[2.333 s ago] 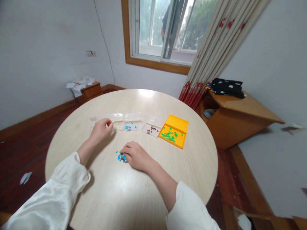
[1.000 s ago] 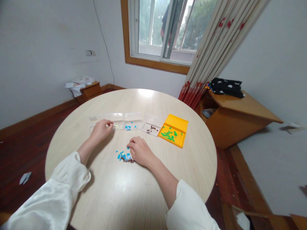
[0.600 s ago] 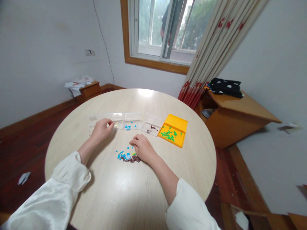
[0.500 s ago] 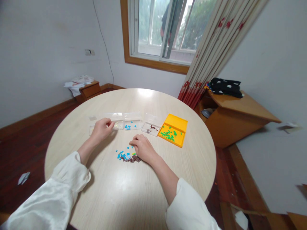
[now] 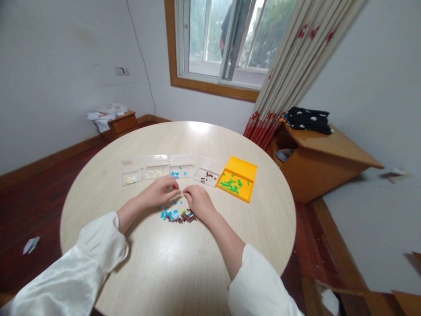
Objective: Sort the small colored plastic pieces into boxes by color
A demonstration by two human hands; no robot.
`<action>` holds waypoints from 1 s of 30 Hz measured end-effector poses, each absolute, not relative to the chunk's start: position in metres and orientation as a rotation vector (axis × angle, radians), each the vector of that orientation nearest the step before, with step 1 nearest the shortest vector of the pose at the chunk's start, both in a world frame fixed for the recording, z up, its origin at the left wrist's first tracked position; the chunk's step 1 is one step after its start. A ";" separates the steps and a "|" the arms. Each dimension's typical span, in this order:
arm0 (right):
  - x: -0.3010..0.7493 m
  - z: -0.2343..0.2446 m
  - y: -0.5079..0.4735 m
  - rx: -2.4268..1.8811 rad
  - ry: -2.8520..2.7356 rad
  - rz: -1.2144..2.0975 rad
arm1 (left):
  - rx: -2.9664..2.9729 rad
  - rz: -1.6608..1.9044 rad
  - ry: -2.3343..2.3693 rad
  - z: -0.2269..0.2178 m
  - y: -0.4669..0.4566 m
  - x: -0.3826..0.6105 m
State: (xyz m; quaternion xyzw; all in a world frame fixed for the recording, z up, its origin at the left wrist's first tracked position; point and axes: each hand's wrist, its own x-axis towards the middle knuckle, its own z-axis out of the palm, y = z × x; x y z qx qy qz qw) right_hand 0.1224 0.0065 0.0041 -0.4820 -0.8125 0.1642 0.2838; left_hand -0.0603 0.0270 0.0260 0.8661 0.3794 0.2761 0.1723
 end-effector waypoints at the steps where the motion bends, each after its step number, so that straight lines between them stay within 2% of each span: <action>1: 0.122 0.004 0.006 -1.272 -2.131 0.474 | 2.465 0.772 1.038 0.027 0.024 -0.057; 8: 0.119 0.006 0.005 -1.175 -1.904 0.591 | 2.406 0.774 1.042 0.025 0.022 -0.052; 22: 0.116 0.007 0.004 -1.109 -1.800 0.663 | 2.335 0.854 1.097 0.024 0.025 -0.053; 26: 0.116 0.011 0.000 -1.072 -1.917 0.622 | 2.287 0.929 1.225 0.026 0.030 -0.061; 30: 0.115 0.015 -0.009 -0.827 -2.230 0.677 | 2.221 1.084 1.521 0.029 0.041 -0.076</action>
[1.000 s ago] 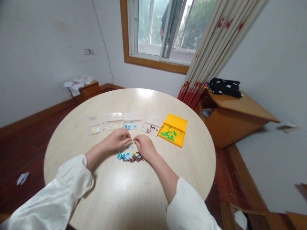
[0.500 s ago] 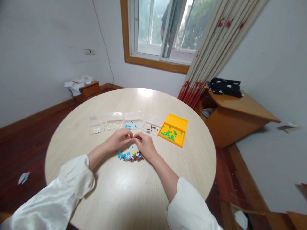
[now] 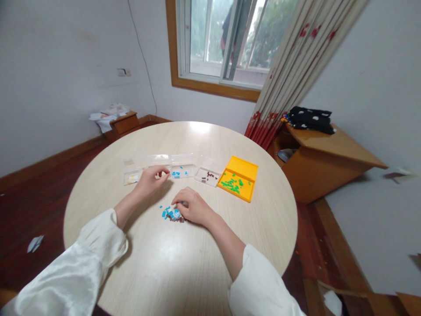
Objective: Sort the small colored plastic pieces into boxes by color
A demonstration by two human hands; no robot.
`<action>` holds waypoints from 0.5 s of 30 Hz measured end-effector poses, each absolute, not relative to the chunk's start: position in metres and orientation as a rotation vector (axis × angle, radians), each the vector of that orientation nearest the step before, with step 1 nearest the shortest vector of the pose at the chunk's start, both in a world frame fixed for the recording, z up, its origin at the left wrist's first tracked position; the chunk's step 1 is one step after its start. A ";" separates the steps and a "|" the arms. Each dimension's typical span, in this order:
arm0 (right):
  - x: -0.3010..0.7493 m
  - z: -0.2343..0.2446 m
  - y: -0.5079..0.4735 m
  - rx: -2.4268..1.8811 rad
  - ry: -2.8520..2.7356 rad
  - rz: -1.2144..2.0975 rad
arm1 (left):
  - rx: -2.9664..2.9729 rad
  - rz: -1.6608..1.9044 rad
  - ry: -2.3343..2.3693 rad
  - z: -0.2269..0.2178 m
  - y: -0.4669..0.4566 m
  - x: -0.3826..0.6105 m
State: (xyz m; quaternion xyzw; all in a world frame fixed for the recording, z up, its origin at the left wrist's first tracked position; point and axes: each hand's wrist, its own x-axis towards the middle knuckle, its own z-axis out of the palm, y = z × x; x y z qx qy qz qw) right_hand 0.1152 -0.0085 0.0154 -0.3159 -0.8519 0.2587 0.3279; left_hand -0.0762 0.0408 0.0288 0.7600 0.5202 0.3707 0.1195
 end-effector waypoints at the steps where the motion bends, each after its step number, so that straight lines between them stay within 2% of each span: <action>1: 0.115 0.016 -0.011 -0.783 -2.296 0.685 | 2.198 1.112 1.624 0.030 0.043 -0.080; 6: 0.115 0.018 -0.015 -0.753 -2.455 0.668 | 2.062 1.106 2.006 0.029 0.051 -0.097; 15: 0.116 0.017 -0.011 -0.828 -2.466 0.557 | 2.065 0.842 2.212 0.018 0.058 -0.107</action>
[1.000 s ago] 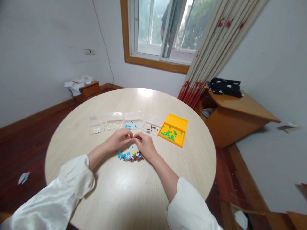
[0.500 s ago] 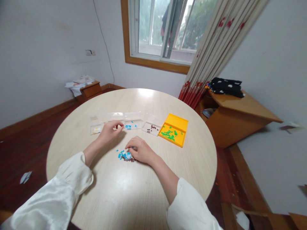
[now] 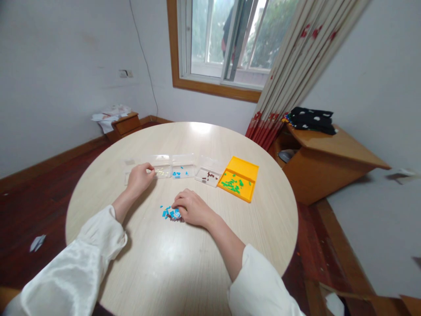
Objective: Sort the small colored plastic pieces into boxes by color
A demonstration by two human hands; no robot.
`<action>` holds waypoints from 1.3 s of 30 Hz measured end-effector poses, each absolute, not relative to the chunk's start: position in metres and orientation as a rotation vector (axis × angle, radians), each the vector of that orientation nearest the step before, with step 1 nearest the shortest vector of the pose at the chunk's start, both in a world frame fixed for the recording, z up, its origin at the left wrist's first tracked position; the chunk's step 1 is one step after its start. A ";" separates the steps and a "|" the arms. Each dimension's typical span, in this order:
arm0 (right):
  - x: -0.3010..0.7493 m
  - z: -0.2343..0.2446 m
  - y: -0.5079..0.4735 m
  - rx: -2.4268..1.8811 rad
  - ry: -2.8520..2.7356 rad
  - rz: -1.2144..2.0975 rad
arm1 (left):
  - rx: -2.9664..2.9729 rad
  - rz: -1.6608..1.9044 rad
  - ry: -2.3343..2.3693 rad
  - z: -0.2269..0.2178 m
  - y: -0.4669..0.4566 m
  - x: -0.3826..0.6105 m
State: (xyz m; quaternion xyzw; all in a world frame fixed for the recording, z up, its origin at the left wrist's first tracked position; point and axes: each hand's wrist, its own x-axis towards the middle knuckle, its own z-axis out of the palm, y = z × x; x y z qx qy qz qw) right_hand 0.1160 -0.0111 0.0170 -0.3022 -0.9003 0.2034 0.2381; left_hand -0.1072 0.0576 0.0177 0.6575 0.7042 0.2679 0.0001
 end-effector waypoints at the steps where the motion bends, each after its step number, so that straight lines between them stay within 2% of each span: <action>1: 0.116 0.017 -0.011 -0.832 -2.462 0.543 | 2.069 0.828 2.219 0.017 0.058 -0.108; 13: 0.116 0.021 -0.013 -0.926 -2.495 0.449 | 2.105 0.813 2.202 0.014 0.059 -0.107; 20: 0.115 0.020 -0.014 -0.894 -2.534 0.505 | 2.107 0.818 2.210 0.015 0.058 -0.106; 30: 0.117 0.011 -0.005 -1.237 -2.374 0.445 | 2.108 0.829 2.194 0.015 0.058 -0.107; 39: 0.124 0.016 0.000 -1.381 -2.339 0.444 | 2.104 0.838 2.182 0.014 0.059 -0.107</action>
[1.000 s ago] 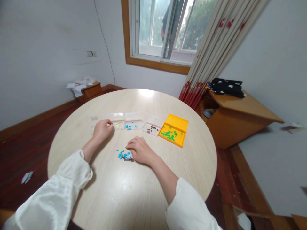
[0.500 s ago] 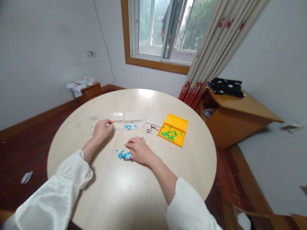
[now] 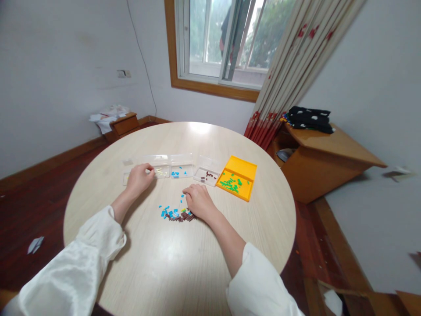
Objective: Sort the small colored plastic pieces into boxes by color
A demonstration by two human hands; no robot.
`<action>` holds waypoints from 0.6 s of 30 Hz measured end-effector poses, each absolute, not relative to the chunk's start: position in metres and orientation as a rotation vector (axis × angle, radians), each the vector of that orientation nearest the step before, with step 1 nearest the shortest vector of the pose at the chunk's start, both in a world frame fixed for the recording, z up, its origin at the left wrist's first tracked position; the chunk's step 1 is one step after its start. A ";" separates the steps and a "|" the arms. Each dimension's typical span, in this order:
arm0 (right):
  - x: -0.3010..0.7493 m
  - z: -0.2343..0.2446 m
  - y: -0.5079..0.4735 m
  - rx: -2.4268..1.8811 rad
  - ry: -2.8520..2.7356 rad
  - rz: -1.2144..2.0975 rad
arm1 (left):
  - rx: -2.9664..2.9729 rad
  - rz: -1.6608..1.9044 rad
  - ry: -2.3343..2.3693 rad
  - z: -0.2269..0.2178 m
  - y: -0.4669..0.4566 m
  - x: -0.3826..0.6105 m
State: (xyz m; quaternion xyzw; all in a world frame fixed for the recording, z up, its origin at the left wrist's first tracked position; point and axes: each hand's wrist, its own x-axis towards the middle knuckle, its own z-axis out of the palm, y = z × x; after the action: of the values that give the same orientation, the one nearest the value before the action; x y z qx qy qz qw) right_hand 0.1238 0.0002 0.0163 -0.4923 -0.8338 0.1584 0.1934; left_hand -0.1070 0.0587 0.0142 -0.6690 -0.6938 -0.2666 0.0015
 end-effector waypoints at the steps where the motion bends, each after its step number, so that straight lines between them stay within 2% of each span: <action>1: 0.124 0.016 0.001 -1.399 -2.322 0.432 | -2.098 -0.838 -2.174 0.014 0.059 -0.107; 11: 0.132 0.004 0.013 -1.413 -2.214 0.347 | -2.097 -0.848 -2.161 0.015 0.059 -0.107; 18: 0.134 0.000 0.014 -1.364 -2.231 0.329 | -2.134 -0.999 -2.051 0.014 0.059 -0.104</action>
State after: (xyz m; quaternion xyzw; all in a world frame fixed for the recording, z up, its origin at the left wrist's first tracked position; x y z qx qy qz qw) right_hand 0.1339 0.0144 0.0001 -0.5010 -0.8196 0.1209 0.2503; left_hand -0.1037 0.0594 0.0142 -0.6831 -0.6565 -0.3198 0.0091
